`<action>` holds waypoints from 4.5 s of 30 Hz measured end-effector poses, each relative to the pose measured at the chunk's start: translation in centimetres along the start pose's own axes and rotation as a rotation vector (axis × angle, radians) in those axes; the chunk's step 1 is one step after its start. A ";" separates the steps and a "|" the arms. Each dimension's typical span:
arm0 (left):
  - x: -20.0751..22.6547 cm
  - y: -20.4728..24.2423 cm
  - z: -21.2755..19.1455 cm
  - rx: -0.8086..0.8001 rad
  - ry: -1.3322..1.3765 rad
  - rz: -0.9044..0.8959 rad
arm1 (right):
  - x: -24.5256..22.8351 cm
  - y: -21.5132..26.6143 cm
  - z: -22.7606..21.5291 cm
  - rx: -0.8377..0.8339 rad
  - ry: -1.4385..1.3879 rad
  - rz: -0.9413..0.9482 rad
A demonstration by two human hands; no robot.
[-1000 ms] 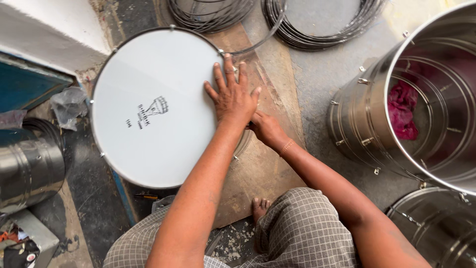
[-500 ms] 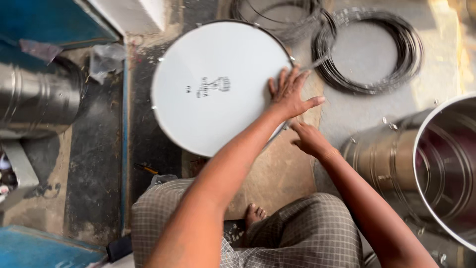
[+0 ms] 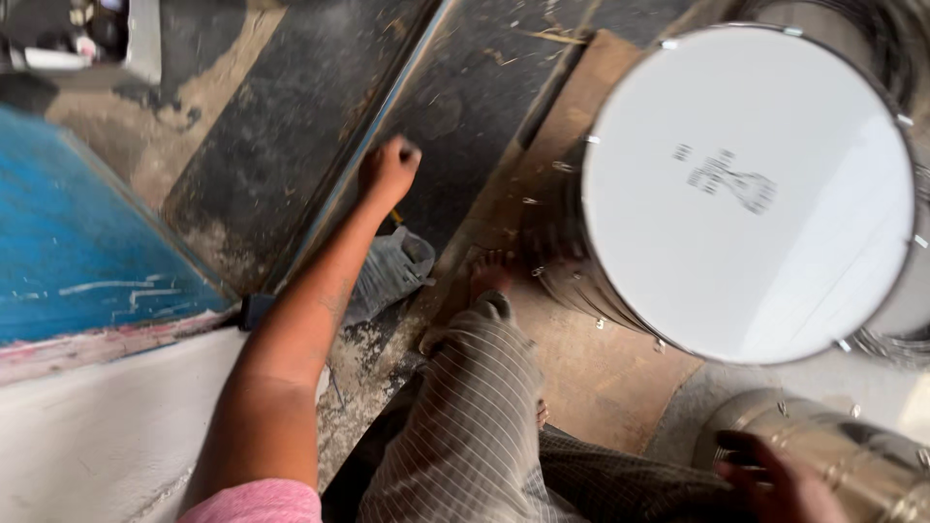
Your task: The person sits on the floor and uses a wrench to tighten bolts on the rim of a white drum head. They systematically move around the drum, securing the head to the metal shell by tightening each bolt in sequence.
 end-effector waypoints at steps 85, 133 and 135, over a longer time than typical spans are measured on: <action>45.6 9.8 18.8 -0.285 -0.476 0.814 | -16.3 5.2 10.5 -0.115 0.852 -0.615; 44.6 20.5 9.9 -0.415 0.640 0.365 | -27.9 8.2 5.8 0.611 0.018 -0.808; 44.3 19.9 10.7 -0.445 0.635 0.255 | -28.4 9.2 5.5 0.637 0.036 -0.781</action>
Point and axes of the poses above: each hand's wrist, its own y-axis away from the middle knuckle, its own z-axis out of the palm, x = y × z, the point moved 4 cm from there along -y, towards the middle knuckle, and after that the axes turned 12 degrees about y, right-handed, at the moved point
